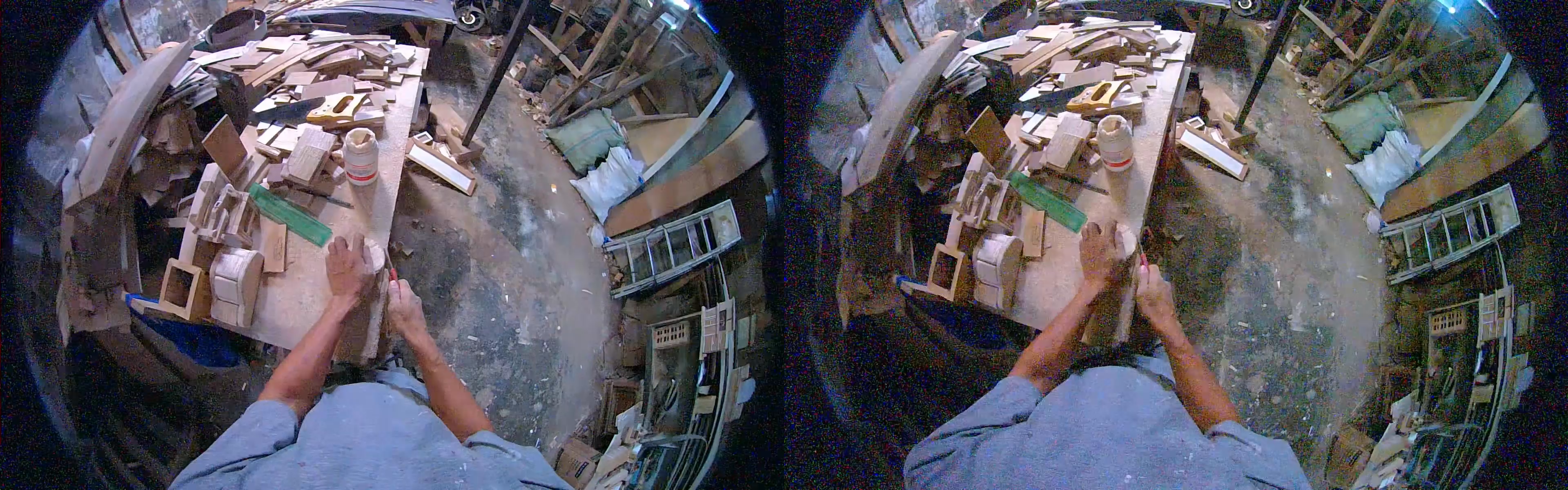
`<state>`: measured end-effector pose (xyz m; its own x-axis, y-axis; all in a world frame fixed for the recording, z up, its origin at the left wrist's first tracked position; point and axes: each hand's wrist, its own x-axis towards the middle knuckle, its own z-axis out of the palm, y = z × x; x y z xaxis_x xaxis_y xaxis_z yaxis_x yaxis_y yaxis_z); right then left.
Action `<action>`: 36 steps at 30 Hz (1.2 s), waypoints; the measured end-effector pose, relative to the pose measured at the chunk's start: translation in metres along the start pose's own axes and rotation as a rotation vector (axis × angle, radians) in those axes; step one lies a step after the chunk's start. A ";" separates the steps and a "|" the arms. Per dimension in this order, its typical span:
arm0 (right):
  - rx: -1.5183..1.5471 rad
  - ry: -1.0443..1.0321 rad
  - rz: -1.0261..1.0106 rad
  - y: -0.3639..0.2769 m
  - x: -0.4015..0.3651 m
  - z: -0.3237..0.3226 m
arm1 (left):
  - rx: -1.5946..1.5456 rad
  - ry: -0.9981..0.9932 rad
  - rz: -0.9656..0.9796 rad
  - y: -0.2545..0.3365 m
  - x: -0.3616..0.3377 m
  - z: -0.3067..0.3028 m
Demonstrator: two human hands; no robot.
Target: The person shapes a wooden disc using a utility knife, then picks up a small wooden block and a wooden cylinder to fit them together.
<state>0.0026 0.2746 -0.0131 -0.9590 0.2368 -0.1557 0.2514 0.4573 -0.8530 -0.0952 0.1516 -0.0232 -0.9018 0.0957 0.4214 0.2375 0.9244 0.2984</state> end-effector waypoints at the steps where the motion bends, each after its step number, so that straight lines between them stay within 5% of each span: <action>1: -0.020 0.018 -0.027 0.004 0.002 0.003 | 0.001 -0.008 0.003 0.001 0.001 0.000; 14: -0.060 -0.068 0.018 -0.012 0.005 -0.016 | -0.028 -0.046 0.084 -0.001 0.005 0.001; 20: -0.182 -0.060 -0.174 0.009 0.015 -0.008 | -0.056 -0.064 0.094 -0.001 0.005 -0.003; 23: -0.242 -0.083 0.087 -0.007 0.021 -0.006 | -0.088 -0.055 0.109 -0.002 0.003 0.003; 29: 0.004 0.014 -0.088 0.014 0.021 -0.009 | -0.184 -0.082 0.144 -0.006 0.007 -0.004; 36: 0.023 -0.070 -0.012 0.013 0.016 -0.009 | -0.179 -0.110 0.201 -0.018 0.011 0.005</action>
<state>-0.0086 0.2925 -0.0219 -0.9688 0.1710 -0.1794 0.2379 0.4395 -0.8661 -0.1112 0.1379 -0.0279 -0.8615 0.3187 0.3953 0.4667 0.8038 0.3689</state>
